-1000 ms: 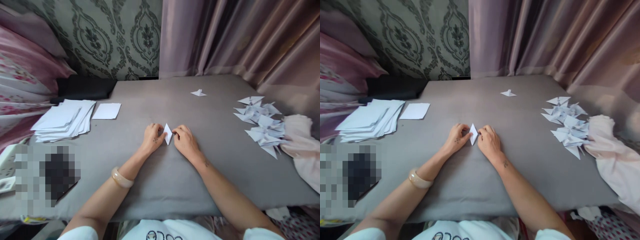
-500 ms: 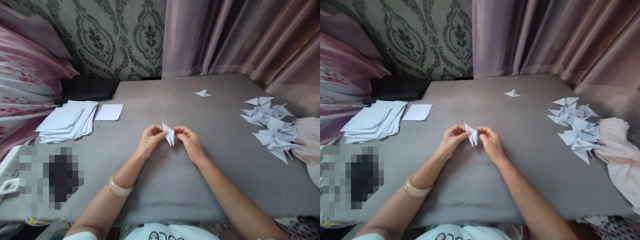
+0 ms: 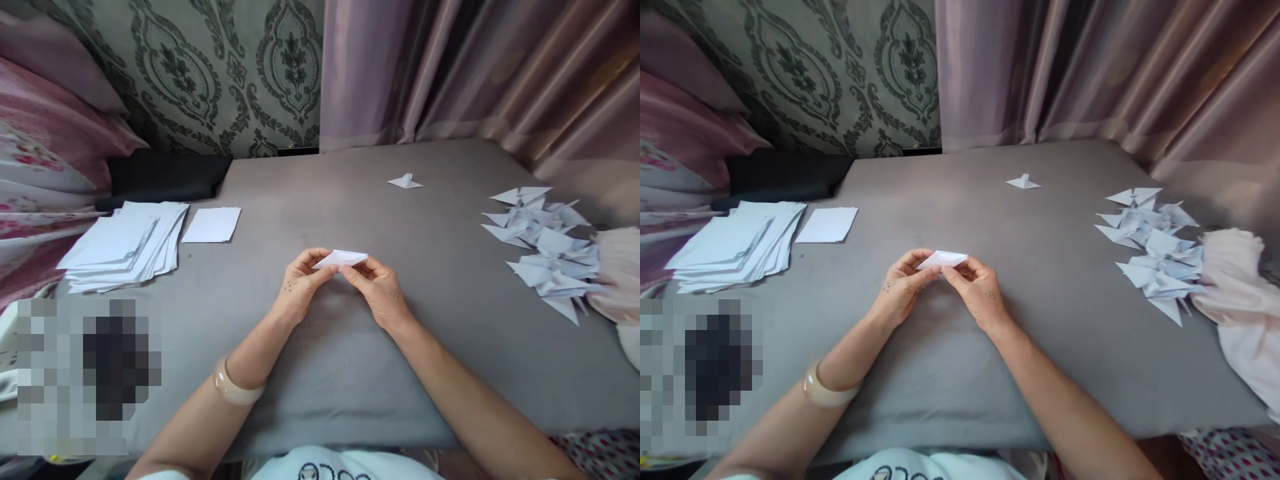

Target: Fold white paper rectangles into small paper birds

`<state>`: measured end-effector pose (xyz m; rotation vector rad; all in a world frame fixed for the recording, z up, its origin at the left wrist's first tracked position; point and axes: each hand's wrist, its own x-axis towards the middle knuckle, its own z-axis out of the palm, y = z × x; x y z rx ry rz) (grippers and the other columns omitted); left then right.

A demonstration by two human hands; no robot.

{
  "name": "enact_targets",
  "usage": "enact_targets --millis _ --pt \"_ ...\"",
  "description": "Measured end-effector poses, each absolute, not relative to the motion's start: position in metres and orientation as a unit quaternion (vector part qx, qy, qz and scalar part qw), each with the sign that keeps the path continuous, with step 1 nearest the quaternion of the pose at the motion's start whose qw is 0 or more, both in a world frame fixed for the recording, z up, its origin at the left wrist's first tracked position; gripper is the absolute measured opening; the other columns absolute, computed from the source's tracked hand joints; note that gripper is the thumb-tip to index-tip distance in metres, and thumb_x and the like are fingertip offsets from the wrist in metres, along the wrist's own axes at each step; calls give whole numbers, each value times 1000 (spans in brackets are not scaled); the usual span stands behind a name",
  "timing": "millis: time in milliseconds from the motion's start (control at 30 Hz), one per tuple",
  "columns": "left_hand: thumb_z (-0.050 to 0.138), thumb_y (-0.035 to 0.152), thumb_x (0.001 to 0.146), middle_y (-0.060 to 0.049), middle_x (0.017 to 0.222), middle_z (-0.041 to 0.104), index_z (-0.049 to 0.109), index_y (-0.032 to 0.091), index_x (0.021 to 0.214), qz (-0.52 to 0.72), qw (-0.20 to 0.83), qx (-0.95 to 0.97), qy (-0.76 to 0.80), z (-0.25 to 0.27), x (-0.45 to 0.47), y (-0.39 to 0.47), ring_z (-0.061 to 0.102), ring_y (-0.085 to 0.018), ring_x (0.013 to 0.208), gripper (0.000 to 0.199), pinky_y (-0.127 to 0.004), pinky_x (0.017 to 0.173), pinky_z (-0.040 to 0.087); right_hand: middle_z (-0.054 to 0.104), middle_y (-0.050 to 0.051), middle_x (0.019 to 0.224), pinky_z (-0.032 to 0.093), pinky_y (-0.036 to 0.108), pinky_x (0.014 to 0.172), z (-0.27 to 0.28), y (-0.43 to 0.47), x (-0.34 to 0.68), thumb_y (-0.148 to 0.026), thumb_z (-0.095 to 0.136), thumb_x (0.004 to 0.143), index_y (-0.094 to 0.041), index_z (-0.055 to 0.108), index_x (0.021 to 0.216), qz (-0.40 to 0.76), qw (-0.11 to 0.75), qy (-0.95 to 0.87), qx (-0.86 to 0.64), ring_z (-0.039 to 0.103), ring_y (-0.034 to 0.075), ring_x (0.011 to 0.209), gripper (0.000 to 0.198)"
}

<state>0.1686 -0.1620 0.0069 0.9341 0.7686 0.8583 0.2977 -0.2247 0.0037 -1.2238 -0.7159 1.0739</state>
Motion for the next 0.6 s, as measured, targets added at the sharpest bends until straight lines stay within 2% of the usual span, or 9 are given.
enact_targets --millis 100,200,300,367,467,600 --pt "81 25 68 1 80 66 66 17 84 383 706 475 359 3 167 -161 59 -10 72 23 -22 71 46 73 2 87 51 31 78 2 -226 298 -34 71 78 -22 71 91 382 604 -392 -580 66 16 82 18" --pt "75 27 73 -1 87 67 67 19 89 388 624 560 383 0 165 -160 61 -13 79 20 -26 76 47 69 2 83 49 28 70 -1 -227 300 -25 64 84 -21 70 86 224 571 -506 -607 64 15 76 8" --pt "71 26 77 -5 102 66 67 21 98 417 482 659 400 -2 161 -156 60 -19 97 22 -32 87 46 70 5 88 47 30 75 -2 -227 306 -13 56 87 -21 70 90 23 512 -606 -608 64 15 82 17" --pt "68 24 79 -5 105 64 65 22 101 431 400 697 410 -3 158 -153 58 -20 103 22 -34 89 45 71 5 90 44 33 81 -1 -226 310 -9 52 88 -22 70 94 -72 441 -645 -620 64 16 84 24" --pt "61 20 84 -5 101 65 64 23 99 419 335 733 419 -3 152 -148 58 -21 101 16 -35 88 44 71 6 92 41 35 85 1 -228 312 -8 46 91 -22 69 98 -97 330 -683 -644 62 17 83 28" --pt "52 11 84 -4 92 68 64 23 91 353 300 794 394 -2 149 -145 59 -20 91 18 -35 86 43 68 7 93 40 36 82 2 -236 310 -7 42 91 -20 68 95 1 221 -722 -656 60 20 86 29"
